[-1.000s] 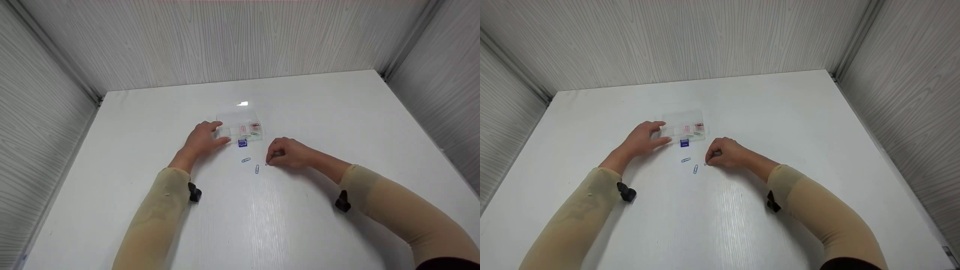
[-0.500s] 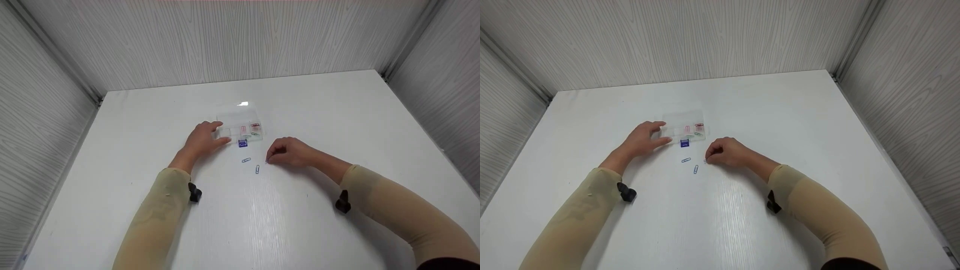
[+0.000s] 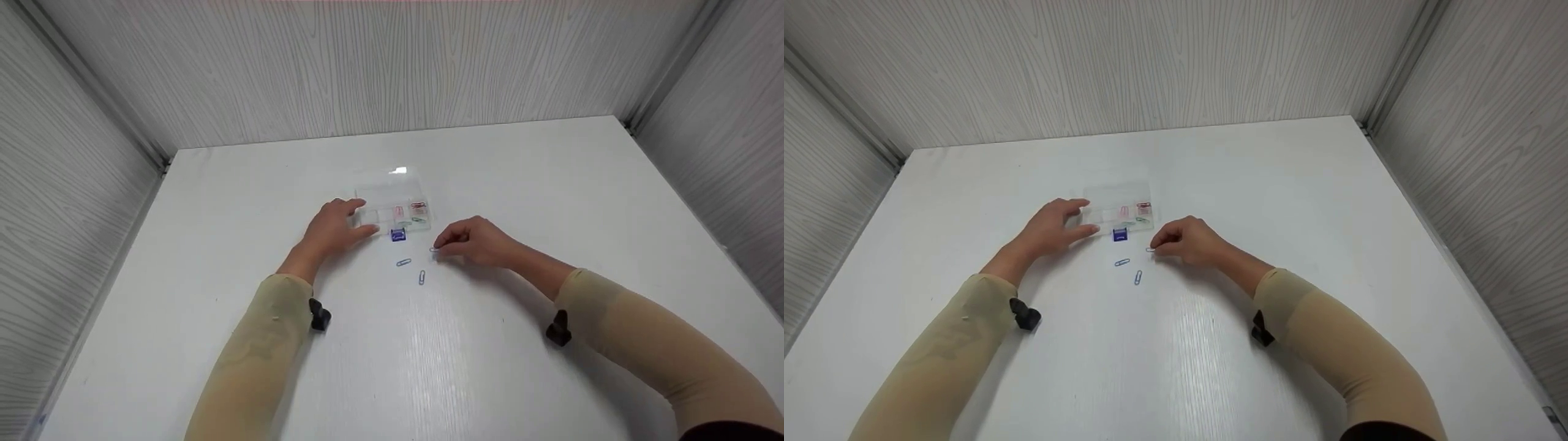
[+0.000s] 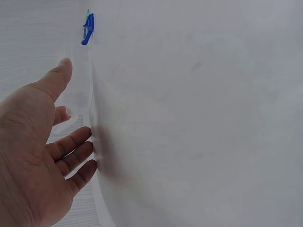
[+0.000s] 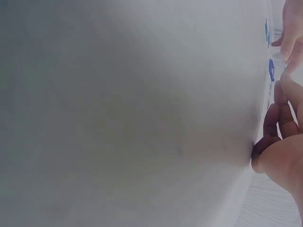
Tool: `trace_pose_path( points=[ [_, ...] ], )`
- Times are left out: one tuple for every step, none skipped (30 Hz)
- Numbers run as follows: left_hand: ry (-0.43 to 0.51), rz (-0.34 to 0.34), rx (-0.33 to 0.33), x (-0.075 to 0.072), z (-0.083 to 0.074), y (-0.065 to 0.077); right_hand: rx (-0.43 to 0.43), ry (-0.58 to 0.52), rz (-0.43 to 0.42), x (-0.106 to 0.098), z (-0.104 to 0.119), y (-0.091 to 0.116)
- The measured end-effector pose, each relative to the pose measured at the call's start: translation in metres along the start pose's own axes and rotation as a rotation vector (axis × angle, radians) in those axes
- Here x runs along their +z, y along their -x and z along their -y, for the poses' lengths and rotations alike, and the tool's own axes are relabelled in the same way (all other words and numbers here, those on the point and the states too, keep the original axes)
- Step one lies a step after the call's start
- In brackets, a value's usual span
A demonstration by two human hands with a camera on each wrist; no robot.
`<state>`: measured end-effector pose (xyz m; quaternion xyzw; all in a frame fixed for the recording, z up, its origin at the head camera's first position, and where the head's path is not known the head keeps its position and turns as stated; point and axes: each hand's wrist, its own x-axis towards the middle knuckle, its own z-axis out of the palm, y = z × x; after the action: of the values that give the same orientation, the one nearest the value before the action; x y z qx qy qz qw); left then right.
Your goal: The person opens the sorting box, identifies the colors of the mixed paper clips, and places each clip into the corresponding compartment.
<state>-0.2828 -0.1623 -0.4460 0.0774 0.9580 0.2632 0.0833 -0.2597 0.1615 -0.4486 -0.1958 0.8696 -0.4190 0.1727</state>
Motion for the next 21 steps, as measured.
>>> trace_pose_path(
  points=[
    [-0.002,0.001,-0.002,0.000,0.000,0.000,-0.008,0.005,-0.007,-0.001,0.002,-0.001],
    [-0.005,0.001,-0.004,0.000,0.000,0.000,-0.017,0.010,-0.015,-0.001,0.004,-0.002],
    [-0.006,0.001,-0.003,0.000,0.000,0.000,-0.028,0.016,-0.024,-0.002,0.006,-0.004],
    [-0.008,0.001,-0.001,0.000,0.000,0.000,-0.041,0.022,-0.031,-0.002,0.009,-0.005],
    [-0.009,0.000,0.000,0.000,-0.001,0.000,-0.054,0.023,-0.036,-0.003,0.012,-0.007],
    [-0.011,0.000,0.003,0.000,-0.001,0.000,-0.068,0.021,-0.042,-0.004,0.016,-0.009],
    [-0.012,0.000,0.005,0.000,0.000,0.000,-0.080,0.017,-0.049,-0.004,0.019,-0.011],
    [-0.011,-0.001,0.006,0.000,0.000,0.000,-0.089,0.012,-0.057,-0.005,0.022,-0.014],
    [-0.011,-0.001,0.007,0.000,0.000,0.001,-0.098,0.007,-0.064,-0.005,0.025,-0.017],
    [-0.010,-0.001,0.007,0.000,0.000,0.001,-0.103,0.001,-0.073,-0.005,0.028,-0.020],
    [-0.009,-0.001,0.005,0.000,0.000,0.001,-0.105,-0.006,-0.083,-0.005,0.031,-0.023],
    [-0.007,0.001,0.004,0.000,0.000,0.001,-0.108,-0.009,-0.093,-0.005,0.034,-0.026],
    [-0.005,0.001,0.002,0.000,0.000,0.001,-0.111,-0.011,-0.103,-0.005,0.037,-0.030],
    [-0.002,0.000,0.002,0.000,0.000,0.001,-0.113,-0.013,-0.112,-0.005,0.040,-0.033],
    [-0.001,-0.001,0.002,0.000,-0.001,0.000,-0.117,-0.014,-0.118,-0.004,0.042,-0.036],
    [0.002,-0.002,0.001,0.000,-0.001,0.001,-0.120,-0.015,-0.125,-0.003,0.045,-0.040],
    [0.004,-0.003,0.000,0.000,-0.001,0.001,-0.123,-0.012,-0.131,-0.001,0.047,-0.043],
    [0.002,-0.005,0.002,0.000,-0.002,0.001,-0.124,-0.010,-0.136,0.000,0.049,-0.046],
    [0.001,-0.007,0.004,0.001,-0.002,0.002,-0.125,-0.009,-0.141,0.001,0.050,-0.049],
    [-0.001,-0.009,0.010,0.001,-0.002,0.002,-0.127,-0.009,-0.146,0.002,0.052,-0.052],
    [0.000,-0.011,0.013,0.001,-0.003,0.003,-0.127,-0.009,-0.151,0.004,0.053,-0.055]
  ],
)
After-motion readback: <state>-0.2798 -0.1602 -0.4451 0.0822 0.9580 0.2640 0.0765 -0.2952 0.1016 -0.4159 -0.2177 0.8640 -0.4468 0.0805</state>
